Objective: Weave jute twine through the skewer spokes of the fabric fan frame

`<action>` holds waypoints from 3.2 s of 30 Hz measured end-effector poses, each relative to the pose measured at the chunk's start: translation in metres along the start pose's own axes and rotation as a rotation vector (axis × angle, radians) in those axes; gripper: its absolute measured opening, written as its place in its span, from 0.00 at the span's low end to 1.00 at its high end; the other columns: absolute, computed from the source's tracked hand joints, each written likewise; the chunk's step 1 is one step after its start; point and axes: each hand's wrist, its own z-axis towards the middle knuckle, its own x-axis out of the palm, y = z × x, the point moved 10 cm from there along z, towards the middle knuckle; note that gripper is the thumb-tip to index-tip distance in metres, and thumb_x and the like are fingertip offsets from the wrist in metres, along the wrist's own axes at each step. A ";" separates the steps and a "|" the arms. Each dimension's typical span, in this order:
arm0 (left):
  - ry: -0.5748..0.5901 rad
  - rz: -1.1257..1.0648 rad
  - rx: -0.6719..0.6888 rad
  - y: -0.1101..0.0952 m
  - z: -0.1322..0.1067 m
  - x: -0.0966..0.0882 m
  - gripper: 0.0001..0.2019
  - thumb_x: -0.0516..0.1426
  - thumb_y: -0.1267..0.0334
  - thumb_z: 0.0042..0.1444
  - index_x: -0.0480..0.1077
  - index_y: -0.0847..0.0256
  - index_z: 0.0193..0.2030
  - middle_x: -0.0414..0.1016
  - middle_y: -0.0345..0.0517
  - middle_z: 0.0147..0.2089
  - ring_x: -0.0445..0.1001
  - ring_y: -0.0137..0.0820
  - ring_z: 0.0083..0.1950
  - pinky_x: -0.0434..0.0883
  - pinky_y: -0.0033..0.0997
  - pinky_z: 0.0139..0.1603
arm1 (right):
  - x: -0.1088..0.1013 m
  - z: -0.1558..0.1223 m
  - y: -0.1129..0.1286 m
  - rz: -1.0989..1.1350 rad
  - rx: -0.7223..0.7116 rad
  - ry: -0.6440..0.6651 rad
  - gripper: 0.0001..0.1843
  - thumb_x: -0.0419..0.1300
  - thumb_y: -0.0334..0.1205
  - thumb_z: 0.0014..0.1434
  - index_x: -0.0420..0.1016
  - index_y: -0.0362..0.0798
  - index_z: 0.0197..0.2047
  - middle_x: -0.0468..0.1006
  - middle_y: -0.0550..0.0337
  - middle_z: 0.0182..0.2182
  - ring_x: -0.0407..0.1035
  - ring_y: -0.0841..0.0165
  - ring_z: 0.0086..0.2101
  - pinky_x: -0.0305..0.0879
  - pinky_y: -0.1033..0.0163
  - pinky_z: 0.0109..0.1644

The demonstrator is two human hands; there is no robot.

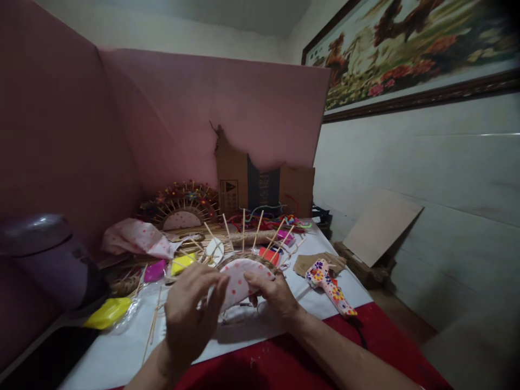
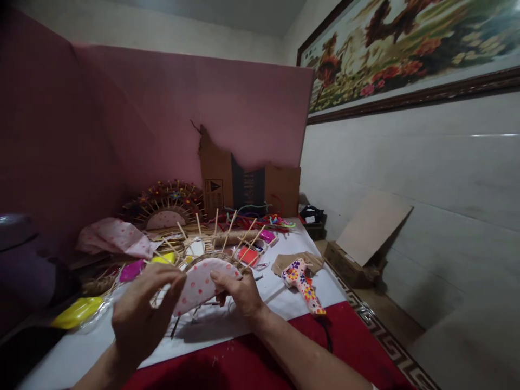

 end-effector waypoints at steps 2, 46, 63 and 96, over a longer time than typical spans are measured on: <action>0.143 -0.094 0.061 -0.019 -0.011 0.021 0.06 0.55 0.73 0.52 0.70 0.58 0.31 0.73 0.42 0.24 0.70 0.30 0.26 0.64 0.30 0.29 | -0.004 0.000 0.003 0.041 -0.014 -0.049 0.16 0.64 0.47 0.48 0.72 0.41 0.24 0.68 0.64 0.15 0.60 0.75 0.15 0.59 0.69 0.17; -0.098 -1.404 -1.260 0.056 -0.071 0.107 0.08 0.63 0.62 0.46 0.72 0.65 0.31 0.74 0.42 0.27 0.71 0.28 0.28 0.69 0.27 0.27 | 0.023 -0.012 0.005 0.269 -0.020 0.089 0.09 0.64 0.42 0.50 0.76 0.45 0.33 0.73 0.64 0.22 0.65 0.76 0.19 0.62 0.70 0.22; -0.449 -1.358 -1.359 0.097 -0.062 0.053 0.08 0.55 0.80 0.41 0.70 0.65 0.28 0.75 0.43 0.26 0.74 0.33 0.27 0.76 0.40 0.31 | -0.085 0.019 0.018 -0.024 0.019 -0.422 0.04 0.58 0.33 0.39 0.68 0.45 0.24 0.69 0.65 0.18 0.56 0.77 0.14 0.43 0.72 0.15; -0.044 -1.135 -1.346 0.086 -0.071 0.080 0.06 0.61 0.67 0.40 0.73 0.65 0.28 0.72 0.43 0.26 0.69 0.27 0.26 0.68 0.25 0.24 | -0.011 -0.001 0.013 -0.207 0.099 0.001 0.13 0.67 0.46 0.43 0.75 0.44 0.24 0.73 0.63 0.22 0.61 0.74 0.24 0.57 0.65 0.32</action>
